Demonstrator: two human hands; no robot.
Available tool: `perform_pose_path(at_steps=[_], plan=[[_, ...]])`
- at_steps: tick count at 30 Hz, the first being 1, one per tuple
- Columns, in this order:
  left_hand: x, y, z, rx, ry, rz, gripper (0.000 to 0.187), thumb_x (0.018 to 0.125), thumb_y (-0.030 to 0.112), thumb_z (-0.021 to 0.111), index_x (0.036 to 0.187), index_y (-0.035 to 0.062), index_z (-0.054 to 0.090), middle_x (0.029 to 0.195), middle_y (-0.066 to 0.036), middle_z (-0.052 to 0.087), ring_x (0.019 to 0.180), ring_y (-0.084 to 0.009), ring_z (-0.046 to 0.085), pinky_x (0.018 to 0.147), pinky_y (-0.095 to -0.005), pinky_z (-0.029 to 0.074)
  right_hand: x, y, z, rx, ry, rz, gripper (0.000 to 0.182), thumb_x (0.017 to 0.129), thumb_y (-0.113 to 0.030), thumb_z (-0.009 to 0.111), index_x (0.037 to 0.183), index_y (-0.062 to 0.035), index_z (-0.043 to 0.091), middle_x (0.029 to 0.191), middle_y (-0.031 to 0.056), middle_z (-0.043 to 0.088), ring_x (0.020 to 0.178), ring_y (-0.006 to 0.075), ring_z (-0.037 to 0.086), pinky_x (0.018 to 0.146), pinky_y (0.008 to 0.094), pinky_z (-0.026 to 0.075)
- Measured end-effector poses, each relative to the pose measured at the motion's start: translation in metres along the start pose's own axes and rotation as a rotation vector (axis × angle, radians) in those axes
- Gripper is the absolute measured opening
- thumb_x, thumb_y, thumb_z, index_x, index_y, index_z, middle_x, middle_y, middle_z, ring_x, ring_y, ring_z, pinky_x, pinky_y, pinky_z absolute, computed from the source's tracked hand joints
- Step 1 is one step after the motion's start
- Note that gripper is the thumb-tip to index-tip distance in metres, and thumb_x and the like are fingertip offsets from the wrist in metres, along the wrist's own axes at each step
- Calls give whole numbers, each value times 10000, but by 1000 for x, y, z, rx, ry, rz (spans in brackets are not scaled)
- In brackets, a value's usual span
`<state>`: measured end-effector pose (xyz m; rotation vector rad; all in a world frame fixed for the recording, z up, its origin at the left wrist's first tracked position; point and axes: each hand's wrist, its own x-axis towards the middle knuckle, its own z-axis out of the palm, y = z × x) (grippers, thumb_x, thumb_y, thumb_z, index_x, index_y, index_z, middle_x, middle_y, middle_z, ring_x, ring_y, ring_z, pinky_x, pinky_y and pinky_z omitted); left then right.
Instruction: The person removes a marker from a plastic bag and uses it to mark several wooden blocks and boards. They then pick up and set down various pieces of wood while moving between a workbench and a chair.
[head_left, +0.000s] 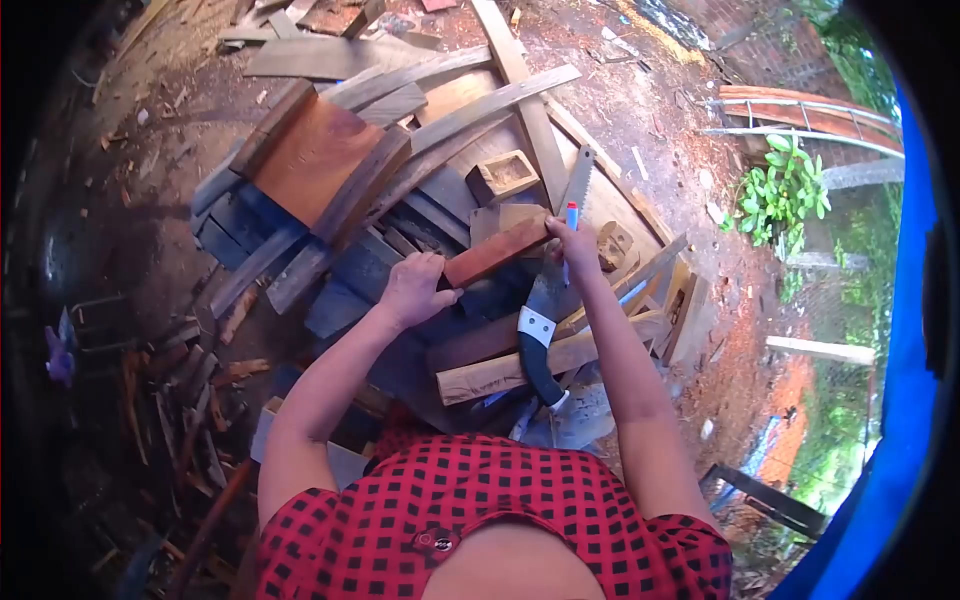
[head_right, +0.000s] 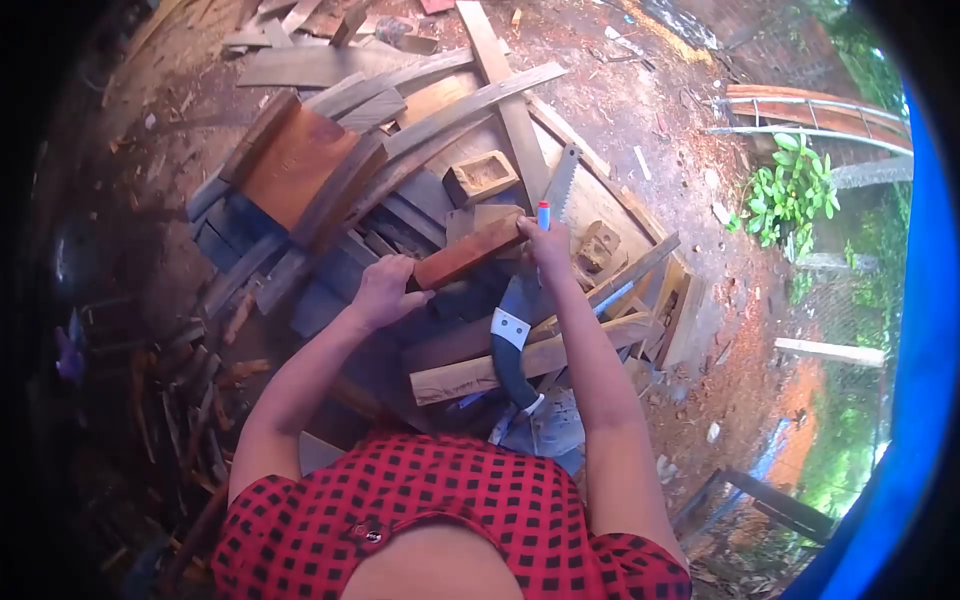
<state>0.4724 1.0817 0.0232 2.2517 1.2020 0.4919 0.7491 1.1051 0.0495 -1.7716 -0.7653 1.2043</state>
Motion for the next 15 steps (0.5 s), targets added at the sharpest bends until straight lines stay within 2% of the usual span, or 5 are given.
perform_pose_path(at_steps=[1,4,6,9,15], plan=[[3,1,-5,25,-5,17,363,653,292,724,835,20,567,844,-135,596,815,-323,579,730,-370,472,-1,-8,0,-53,17,-17,262,794,-275,692,846,-34,604,588,17,540,388,86,468,368,226,356],[5,3,-18,-389,-256,-237,357,706,239,741,953,13,617,768,-35,609,705,-142,582,670,-297,467,-7,-36,2,-161,39,-110,300,771,-315,706,731,-42,588,557,19,526,391,108,482,371,237,362],[7,11,-25,-982,-338,-384,380,728,249,747,1001,12,629,755,-2,613,681,-63,551,657,-245,453,-2,-55,0,-383,37,-240,383,755,-387,700,643,-38,588,522,30,519,402,140,510,395,264,397],[6,29,-42,-1109,-386,-470,255,760,235,723,903,39,644,785,4,621,692,-56,552,654,-214,437,1,-77,-2,-574,-14,-204,409,752,-425,683,681,-27,620,533,52,542,418,151,536,418,281,427],[-4,45,-54,-981,-469,-600,283,742,309,721,868,67,645,722,32,603,618,-42,504,590,-189,392,-3,-99,-8,-727,-179,-62,485,706,-450,702,760,28,644,648,117,634,529,210,640,506,296,513]])
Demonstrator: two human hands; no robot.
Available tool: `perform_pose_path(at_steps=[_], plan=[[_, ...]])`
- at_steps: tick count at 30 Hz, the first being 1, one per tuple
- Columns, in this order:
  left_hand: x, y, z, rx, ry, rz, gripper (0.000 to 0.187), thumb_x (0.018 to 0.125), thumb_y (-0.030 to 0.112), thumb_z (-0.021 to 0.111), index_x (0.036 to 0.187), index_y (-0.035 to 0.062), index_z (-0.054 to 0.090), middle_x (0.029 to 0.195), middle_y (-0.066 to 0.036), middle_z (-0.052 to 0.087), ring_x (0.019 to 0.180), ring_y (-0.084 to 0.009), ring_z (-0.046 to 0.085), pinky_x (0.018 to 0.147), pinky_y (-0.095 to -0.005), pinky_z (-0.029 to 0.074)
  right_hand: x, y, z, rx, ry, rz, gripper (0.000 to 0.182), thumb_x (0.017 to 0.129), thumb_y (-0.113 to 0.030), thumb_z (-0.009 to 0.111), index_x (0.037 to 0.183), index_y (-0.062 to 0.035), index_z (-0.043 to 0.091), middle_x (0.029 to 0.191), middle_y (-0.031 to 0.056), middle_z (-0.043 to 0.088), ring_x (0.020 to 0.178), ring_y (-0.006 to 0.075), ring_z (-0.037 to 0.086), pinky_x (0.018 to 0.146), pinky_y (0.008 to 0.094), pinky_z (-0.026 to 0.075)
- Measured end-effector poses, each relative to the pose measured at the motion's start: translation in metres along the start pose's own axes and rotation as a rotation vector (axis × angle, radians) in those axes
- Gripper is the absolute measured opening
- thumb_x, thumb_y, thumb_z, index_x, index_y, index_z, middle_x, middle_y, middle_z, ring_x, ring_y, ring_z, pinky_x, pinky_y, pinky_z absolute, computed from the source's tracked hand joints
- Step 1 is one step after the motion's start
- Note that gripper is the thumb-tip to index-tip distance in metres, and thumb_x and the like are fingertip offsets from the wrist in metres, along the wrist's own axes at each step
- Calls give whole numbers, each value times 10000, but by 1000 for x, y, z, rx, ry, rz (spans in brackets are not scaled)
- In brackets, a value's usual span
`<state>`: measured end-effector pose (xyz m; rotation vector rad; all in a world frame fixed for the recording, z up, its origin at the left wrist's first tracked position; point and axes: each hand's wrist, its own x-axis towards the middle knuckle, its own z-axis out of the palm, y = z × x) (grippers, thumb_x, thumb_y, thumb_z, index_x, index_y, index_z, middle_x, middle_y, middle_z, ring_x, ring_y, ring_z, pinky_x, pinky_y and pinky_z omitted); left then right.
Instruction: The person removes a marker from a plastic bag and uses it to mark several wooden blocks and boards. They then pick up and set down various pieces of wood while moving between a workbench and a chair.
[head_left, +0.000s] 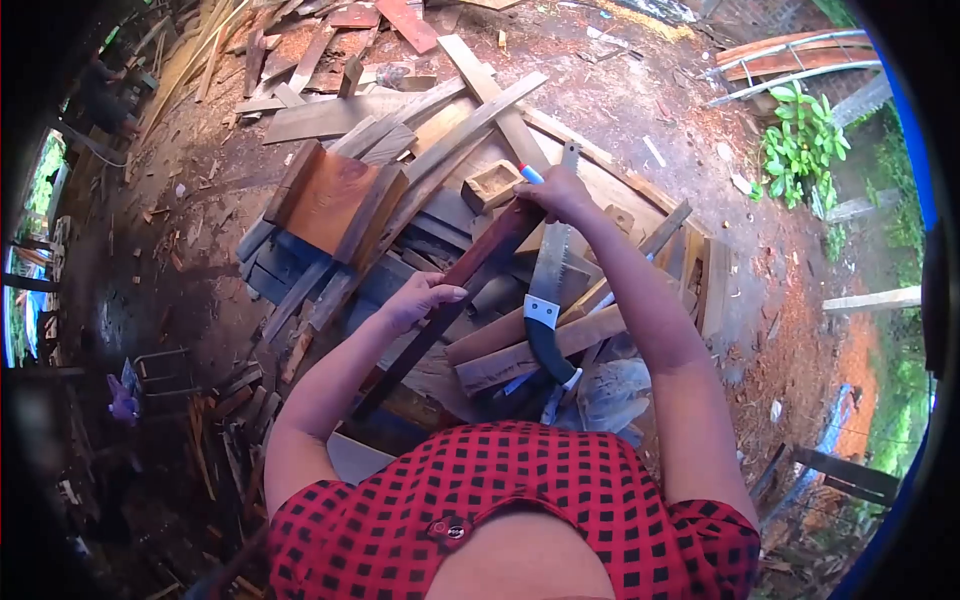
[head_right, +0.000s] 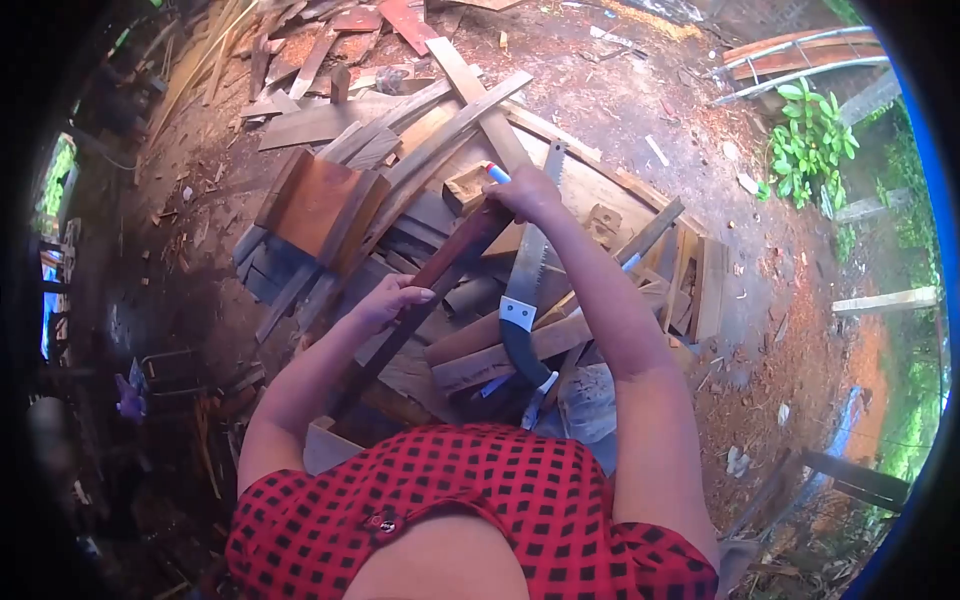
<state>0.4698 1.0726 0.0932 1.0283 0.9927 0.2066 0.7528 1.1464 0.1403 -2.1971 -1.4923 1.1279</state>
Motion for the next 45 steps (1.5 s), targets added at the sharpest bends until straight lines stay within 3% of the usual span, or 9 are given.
perform_pose_path(at_steps=[4,10,13,15,16,19,26,34,45], plan=[[-3,-5,7,4,18,19,212,768,288,695,826,97,625,630,89,507,526,7,435,427,-161,290,-1,1,-3,36,-80,23,552,704,-461,718,826,67,608,707,143,637,490,207,614,454,305,503],[9,-20,1,11,35,18,189,766,249,702,839,89,634,677,73,553,554,2,470,489,-161,328,-9,1,-12,224,-173,3,555,717,-464,718,876,51,585,684,134,599,454,183,566,375,300,435],[17,-22,1,-10,43,94,303,743,334,716,850,59,643,689,39,581,618,-63,539,609,-204,433,-5,10,-2,312,-96,31,518,723,-447,718,871,25,564,649,104,565,433,167,541,351,284,389],[44,-43,-12,183,150,333,338,718,339,722,858,43,638,724,-32,617,695,-170,613,677,-290,475,4,22,9,383,-83,44,498,729,-436,715,870,14,554,645,92,557,430,164,537,346,284,376],[45,-39,-13,180,152,334,338,718,339,722,858,43,638,724,-32,617,695,-170,613,677,-290,475,9,29,15,455,-68,62,478,735,-424,712,869,2,543,642,80,550,428,160,533,341,284,362],[39,-19,-11,849,423,324,385,652,339,725,888,52,626,879,-173,610,881,-340,596,775,-419,460,16,45,37,541,-8,85,402,741,-373,729,818,-16,560,612,59,529,407,157,515,343,290,352],[54,-44,-10,1014,514,397,385,657,353,722,886,65,606,875,-141,597,885,-321,579,763,-416,457,25,69,64,662,0,160,187,761,-189,699,813,-45,592,631,46,531,414,149,508,354,288,354],[45,-54,6,940,753,497,442,651,331,740,998,112,575,923,-100,578,911,-297,578,784,-416,469,25,68,70,483,77,83,216,771,-212,681,826,-29,582,605,62,536,393,153,504,323,281,344],[37,-57,-5,430,616,500,380,670,312,759,950,82,645,866,-81,551,848,-228,585,754,-326,459,-10,54,36,670,33,19,285,805,-308,674,894,-49,597,658,24,526,404,107,458,355,243,340]])
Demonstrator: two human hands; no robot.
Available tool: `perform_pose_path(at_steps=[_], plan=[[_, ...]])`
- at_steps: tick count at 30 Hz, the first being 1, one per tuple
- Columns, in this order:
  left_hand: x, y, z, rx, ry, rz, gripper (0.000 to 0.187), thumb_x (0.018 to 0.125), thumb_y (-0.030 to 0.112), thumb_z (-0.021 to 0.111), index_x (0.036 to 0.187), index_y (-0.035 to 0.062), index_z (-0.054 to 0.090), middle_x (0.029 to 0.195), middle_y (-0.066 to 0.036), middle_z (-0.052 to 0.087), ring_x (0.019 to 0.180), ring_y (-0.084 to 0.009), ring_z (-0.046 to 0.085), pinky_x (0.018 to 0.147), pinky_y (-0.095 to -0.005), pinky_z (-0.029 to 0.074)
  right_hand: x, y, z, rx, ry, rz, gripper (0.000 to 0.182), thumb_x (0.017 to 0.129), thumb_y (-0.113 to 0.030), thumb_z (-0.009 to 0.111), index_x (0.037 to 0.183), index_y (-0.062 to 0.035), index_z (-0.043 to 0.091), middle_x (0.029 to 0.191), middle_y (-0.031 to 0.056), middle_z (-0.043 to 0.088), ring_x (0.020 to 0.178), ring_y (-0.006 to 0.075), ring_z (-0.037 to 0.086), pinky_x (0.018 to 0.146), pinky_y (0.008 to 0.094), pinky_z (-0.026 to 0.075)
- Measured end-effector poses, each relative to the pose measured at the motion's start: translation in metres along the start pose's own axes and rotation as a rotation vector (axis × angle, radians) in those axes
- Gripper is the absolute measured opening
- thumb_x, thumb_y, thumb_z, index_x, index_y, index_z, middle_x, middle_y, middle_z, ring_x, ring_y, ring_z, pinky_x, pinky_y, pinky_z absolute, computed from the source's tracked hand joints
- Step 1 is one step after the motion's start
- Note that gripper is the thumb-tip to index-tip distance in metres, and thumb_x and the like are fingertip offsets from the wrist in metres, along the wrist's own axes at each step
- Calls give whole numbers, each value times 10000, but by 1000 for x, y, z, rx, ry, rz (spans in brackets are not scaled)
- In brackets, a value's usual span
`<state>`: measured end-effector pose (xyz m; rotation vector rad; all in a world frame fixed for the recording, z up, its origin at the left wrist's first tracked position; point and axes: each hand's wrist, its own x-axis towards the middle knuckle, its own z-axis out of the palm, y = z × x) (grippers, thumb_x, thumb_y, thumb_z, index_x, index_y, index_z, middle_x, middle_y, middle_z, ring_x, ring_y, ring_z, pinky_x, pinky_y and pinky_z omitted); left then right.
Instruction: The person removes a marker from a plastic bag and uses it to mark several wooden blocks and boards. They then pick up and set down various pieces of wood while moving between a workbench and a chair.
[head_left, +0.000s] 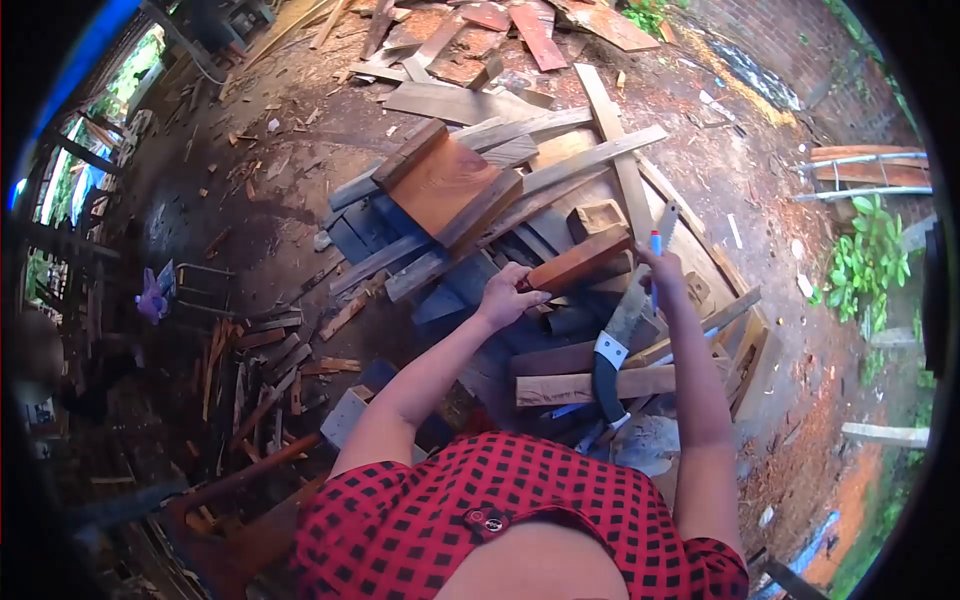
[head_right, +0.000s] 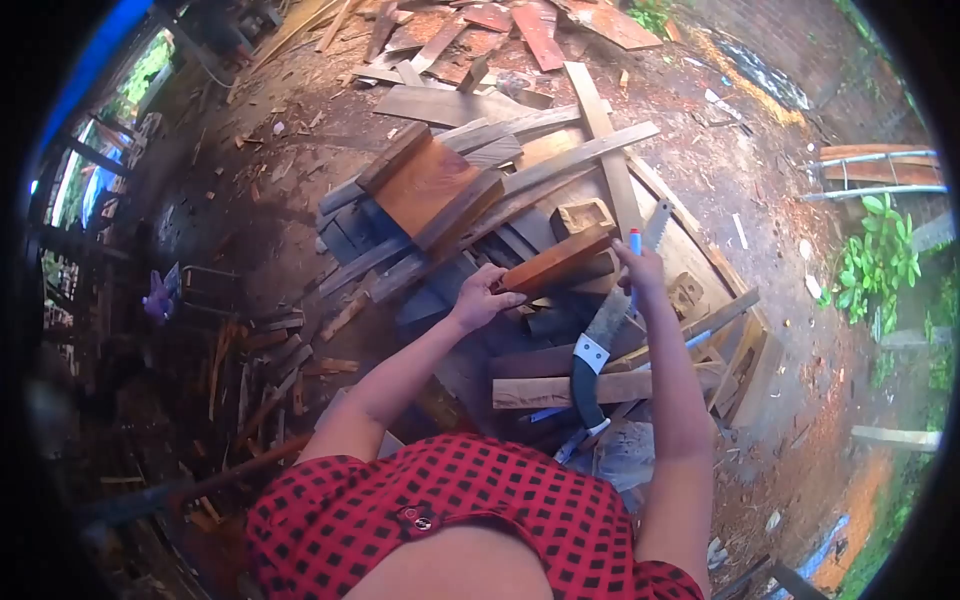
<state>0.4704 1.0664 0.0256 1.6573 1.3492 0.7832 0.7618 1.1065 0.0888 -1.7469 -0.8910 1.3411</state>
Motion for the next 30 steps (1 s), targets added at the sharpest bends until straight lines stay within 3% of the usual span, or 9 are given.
perform_pose_path(at_steps=[2,3,7,9,15,18,25,30], plan=[[3,-7,-4,-96,80,-51,354,703,238,772,968,34,656,859,-11,522,801,-115,551,715,-264,435,-14,-10,-12,22,-25,4,300,805,-301,674,927,-36,602,677,28,538,403,97,457,351,234,344],[7,-12,-7,-91,89,-53,354,703,238,772,968,34,656,859,-11,522,801,-115,551,715,-264,435,-23,-14,-18,68,-66,-3,320,802,-310,678,943,-32,604,716,41,561,403,90,459,352,230,346],[26,-28,-9,-204,121,-162,351,715,254,757,972,38,654,817,-25,568,734,-123,579,692,-277,449,-44,-8,-31,114,-143,26,343,803,-321,679,965,-27,607,828,80,623,411,73,474,365,217,363],[30,-28,-9,65,120,-204,408,694,383,736,952,78,651,804,-90,623,759,-238,608,718,-333,462,-51,2,-36,117,-145,30,322,811,-313,671,964,-35,613,844,82,638,416,66,477,373,206,371],[26,-13,-13,249,54,-299,433,680,418,723,950,90,643,854,-108,657,828,-278,629,737,-378,466,-83,26,-54,214,-135,106,291,824,-308,662,953,-50,628,805,48,648,422,46,484,372,198,367],[25,-16,-11,340,114,-210,397,713,398,700,978,108,647,865,-97,661,833,-264,633,745,-373,469,-97,36,-65,274,-83,86,278,837,-293,656,952,-42,626,797,47,648,419,42,488,364,188,364],[22,-32,-11,315,86,-245,364,747,358,682,993,93,641,854,-92,662,829,-251,632,755,-355,477,-125,40,-75,402,-40,83,258,848,-256,650,946,-20,617,802,53,642,404,33,477,348,173,351],[14,-9,-7,430,139,-174,483,750,443,673,1055,74,613,901,-85,627,848,-242,617,754,-347,464,-140,44,-82,453,-24,35,240,848,-233,652,938,-13,615,817,66,644,398,36,469,345,173,351]])
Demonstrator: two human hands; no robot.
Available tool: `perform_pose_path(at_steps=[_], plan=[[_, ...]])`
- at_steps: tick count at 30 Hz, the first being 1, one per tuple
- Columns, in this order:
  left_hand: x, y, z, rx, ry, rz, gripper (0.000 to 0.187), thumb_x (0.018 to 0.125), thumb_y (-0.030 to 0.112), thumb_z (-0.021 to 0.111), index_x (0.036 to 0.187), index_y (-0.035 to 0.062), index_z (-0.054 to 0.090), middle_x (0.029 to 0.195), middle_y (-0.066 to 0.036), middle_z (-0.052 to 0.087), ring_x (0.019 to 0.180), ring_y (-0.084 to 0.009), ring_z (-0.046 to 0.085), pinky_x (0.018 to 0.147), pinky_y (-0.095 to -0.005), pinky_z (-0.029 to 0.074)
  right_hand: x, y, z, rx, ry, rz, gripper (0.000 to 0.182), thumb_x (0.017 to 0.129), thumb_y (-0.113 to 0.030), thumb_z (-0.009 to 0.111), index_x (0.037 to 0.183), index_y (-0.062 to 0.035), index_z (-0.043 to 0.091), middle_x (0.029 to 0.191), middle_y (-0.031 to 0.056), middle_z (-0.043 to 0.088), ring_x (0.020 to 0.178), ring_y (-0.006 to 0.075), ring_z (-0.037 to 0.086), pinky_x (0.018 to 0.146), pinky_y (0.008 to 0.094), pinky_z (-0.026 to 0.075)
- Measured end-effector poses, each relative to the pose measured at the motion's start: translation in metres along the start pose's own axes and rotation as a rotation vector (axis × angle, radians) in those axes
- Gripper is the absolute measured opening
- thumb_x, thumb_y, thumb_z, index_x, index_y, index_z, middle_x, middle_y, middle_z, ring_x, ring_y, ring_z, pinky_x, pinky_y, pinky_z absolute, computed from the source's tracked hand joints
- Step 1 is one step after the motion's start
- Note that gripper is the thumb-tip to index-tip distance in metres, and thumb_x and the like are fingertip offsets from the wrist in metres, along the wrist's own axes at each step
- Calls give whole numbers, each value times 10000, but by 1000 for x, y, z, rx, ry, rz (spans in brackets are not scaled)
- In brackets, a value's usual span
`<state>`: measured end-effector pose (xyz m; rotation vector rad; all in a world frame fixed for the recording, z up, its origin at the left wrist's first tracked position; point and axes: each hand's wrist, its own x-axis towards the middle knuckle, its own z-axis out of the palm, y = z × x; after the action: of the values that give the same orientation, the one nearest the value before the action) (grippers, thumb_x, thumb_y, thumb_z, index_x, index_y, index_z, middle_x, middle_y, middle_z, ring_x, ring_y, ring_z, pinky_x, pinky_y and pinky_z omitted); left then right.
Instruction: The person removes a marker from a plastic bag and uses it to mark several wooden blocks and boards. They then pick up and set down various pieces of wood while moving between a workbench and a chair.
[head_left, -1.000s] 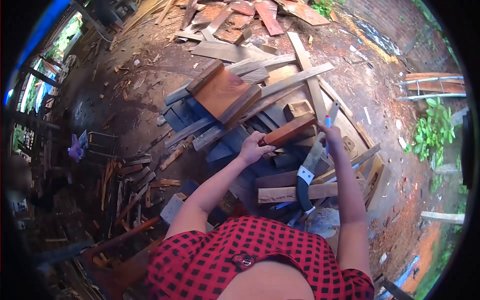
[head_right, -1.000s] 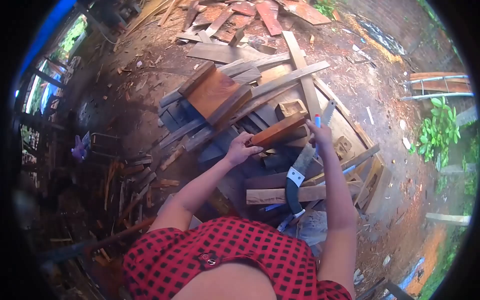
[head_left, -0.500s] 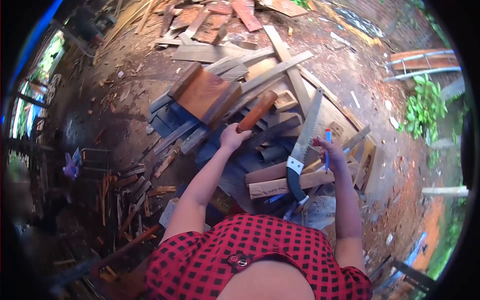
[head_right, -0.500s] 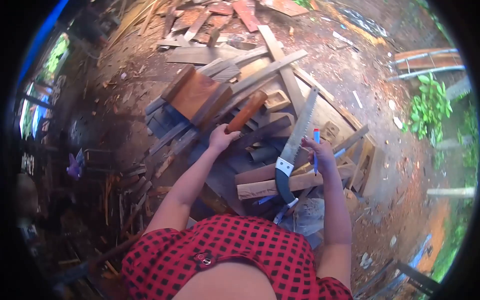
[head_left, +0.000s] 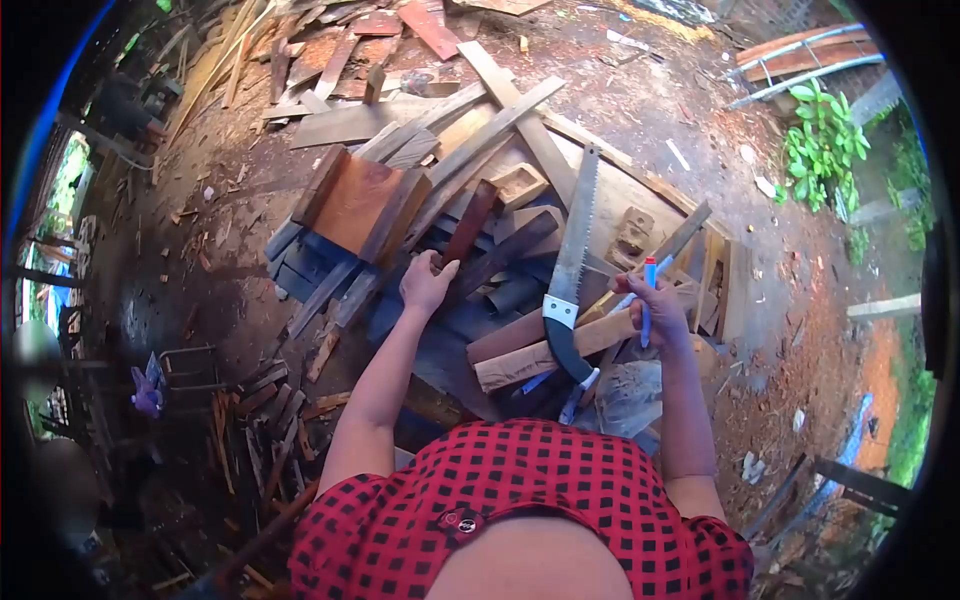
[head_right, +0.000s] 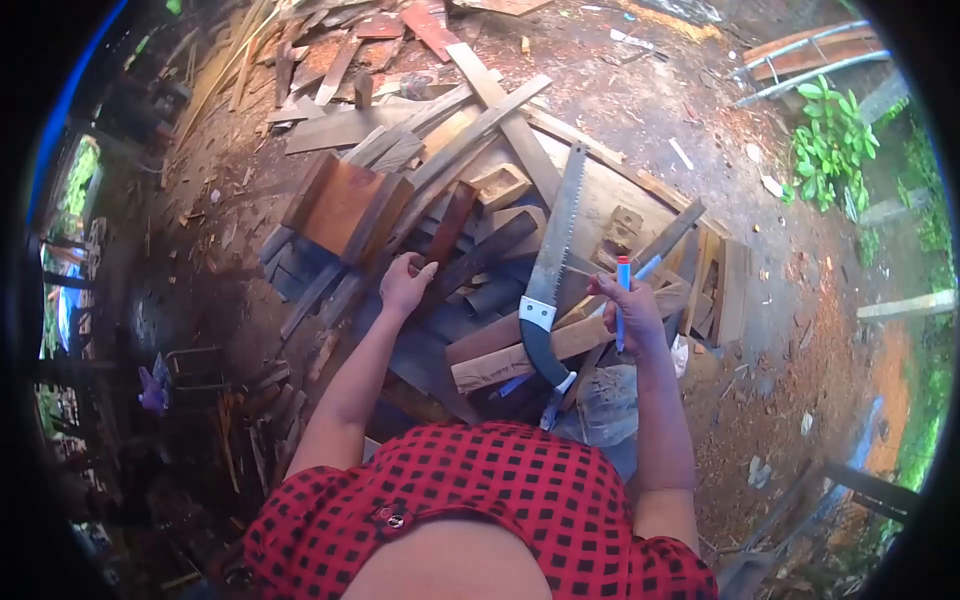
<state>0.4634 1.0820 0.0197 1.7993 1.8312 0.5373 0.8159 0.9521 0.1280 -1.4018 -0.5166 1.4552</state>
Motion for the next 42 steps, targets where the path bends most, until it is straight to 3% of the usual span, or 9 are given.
perform_pose_path(at_steps=[7,13,17,19,26,30,36,38,42], plan=[[-22,22,-4,314,-89,321,583,685,538,690,1064,106,590,985,-75,566,932,-270,577,783,-391,474,-23,11,-7,-16,16,-4,276,812,-247,696,937,-14,617,750,35,639,406,39,468,370,177,370],[-21,26,10,422,-103,503,550,618,376,759,1046,84,576,923,-85,562,865,-290,569,726,-399,491,-45,33,-1,-226,-13,103,264,820,-274,675,917,-32,638,673,-4,582,425,47,446,393,186,345],[-19,26,12,449,-96,480,516,626,328,756,1040,78,575,897,-93,580,862,-295,572,722,-406,496,-68,24,17,-336,-34,75,194,779,-232,684,851,-52,666,648,4,571,491,65,501,436,230,397],[-19,26,10,437,-110,480,530,620,335,760,1045,79,573,901,-101,589,866,-299,576,721,-415,495,-69,40,15,-401,-45,-88,220,766,-236,689,843,-31,664,657,14,586,501,76,511,460,255,415],[-21,37,5,446,-140,430,555,644,431,736,1050,91,571,892,-116,615,856,-306,589,730,-430,489,-73,65,-9,-465,-2,22,287,753,-281,699,838,-10,658,703,47,617,686,133,578,657,315,464],[-18,36,6,322,-144,333,554,698,469,700,1083,94,567,891,-120,628,855,-311,600,733,-426,483,-81,66,-9,-538,51,-163,295,742,-280,706,823,-2,648,684,61,604,659,140,572,631,323,456],[25,18,20,215,-72,118,563,727,464,680,1138,98,561,963,-122,646,920,-310,610,796,-423,467,-90,77,-14,-536,70,-90,288,734,-273,713,806,-7,628,675,70,599,650,138,559,632,317,448],[43,21,26,251,-106,109,556,718,447,688,1144,108,572,1017,-119,649,970,-304,607,833,-411,461,-97,80,-19,-512,11,-14,315,747,-306,724,871,-28,645,665,41,605,574,118,562,523,296,443],[71,12,48,178,-246,98,503,694,412,709,1090,115,623,1039,-96,659,961,-270,621,852,-382,460,-115,95,-30,-735,125,-135,298,746,-347,682,778,-58,618,656,98,607,623,235,604,603,362,451]])
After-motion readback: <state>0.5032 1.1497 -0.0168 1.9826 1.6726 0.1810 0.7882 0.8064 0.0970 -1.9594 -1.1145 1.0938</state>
